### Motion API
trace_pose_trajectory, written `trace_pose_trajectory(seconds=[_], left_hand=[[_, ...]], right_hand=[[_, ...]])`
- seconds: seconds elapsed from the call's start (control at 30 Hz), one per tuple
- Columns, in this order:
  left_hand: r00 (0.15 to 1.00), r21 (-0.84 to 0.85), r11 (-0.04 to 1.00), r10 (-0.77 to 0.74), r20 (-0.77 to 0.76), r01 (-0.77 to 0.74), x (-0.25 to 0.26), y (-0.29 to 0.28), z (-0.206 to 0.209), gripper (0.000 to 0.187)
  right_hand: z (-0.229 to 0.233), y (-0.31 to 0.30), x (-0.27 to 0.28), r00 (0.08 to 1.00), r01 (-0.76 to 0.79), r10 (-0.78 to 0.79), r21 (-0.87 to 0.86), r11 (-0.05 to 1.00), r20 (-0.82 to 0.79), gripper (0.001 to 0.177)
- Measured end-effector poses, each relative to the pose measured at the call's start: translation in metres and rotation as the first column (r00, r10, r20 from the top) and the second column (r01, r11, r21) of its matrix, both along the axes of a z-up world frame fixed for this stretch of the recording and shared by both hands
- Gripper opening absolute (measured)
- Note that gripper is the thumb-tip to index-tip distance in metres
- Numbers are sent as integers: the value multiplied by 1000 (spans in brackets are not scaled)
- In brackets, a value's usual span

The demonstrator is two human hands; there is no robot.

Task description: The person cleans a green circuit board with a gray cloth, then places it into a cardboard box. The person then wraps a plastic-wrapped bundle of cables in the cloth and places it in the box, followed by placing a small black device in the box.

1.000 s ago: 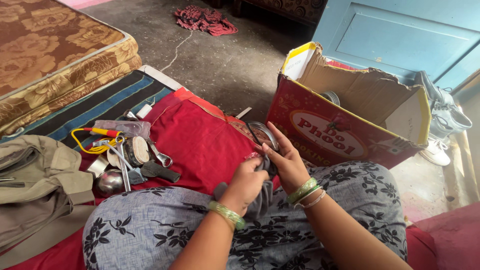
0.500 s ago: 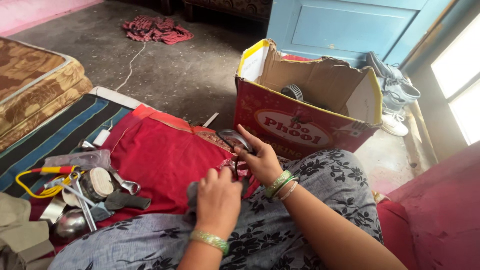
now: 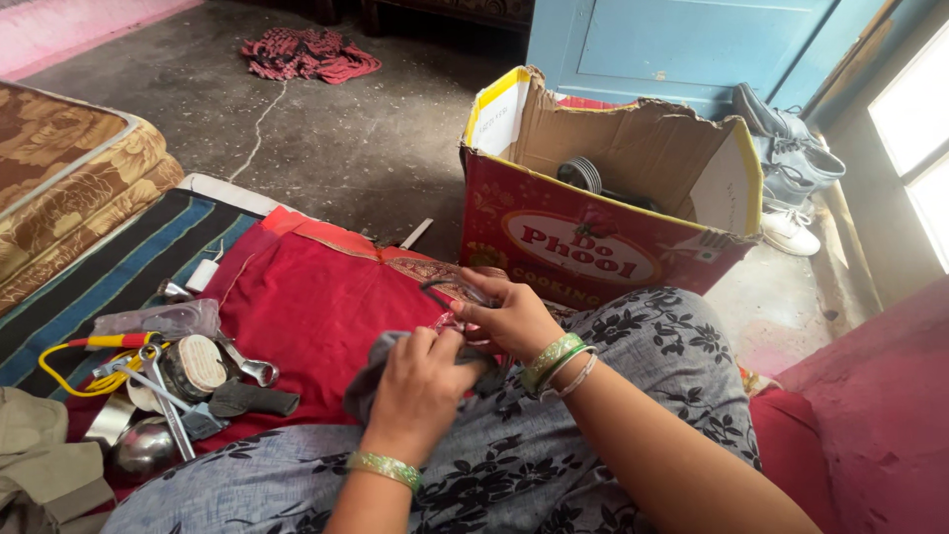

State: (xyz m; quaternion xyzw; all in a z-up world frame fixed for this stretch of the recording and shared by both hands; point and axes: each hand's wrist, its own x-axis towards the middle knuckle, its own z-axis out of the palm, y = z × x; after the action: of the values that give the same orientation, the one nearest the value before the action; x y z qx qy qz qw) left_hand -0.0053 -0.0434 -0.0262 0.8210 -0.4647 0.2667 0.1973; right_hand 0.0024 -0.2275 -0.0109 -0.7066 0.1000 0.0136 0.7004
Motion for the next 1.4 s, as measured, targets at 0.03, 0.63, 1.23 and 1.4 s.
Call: trace_pose_trajectory(seconds=[0.03,0.63,1.23,1.4], left_hand=[[999,16,1000,-18,47,17,4,2,-1,13],[948,-166,939,279,-153,-303,17,15,3,43],[788,-571,752,-115,-605,-328,12,-24,-36,29],[465,-701,463,-530,-709,-542,36,-51,-25,35]], right_hand=[[2,-2,-2,997,-27,26,-4,1000,-68,65],[-2,-1,-17,980,-118,134,115,986,-145,59],[-26,31,3,1000,4,4,455,891,-17,53],[-5,10,17,998,-34,15,367,930,56,59]])
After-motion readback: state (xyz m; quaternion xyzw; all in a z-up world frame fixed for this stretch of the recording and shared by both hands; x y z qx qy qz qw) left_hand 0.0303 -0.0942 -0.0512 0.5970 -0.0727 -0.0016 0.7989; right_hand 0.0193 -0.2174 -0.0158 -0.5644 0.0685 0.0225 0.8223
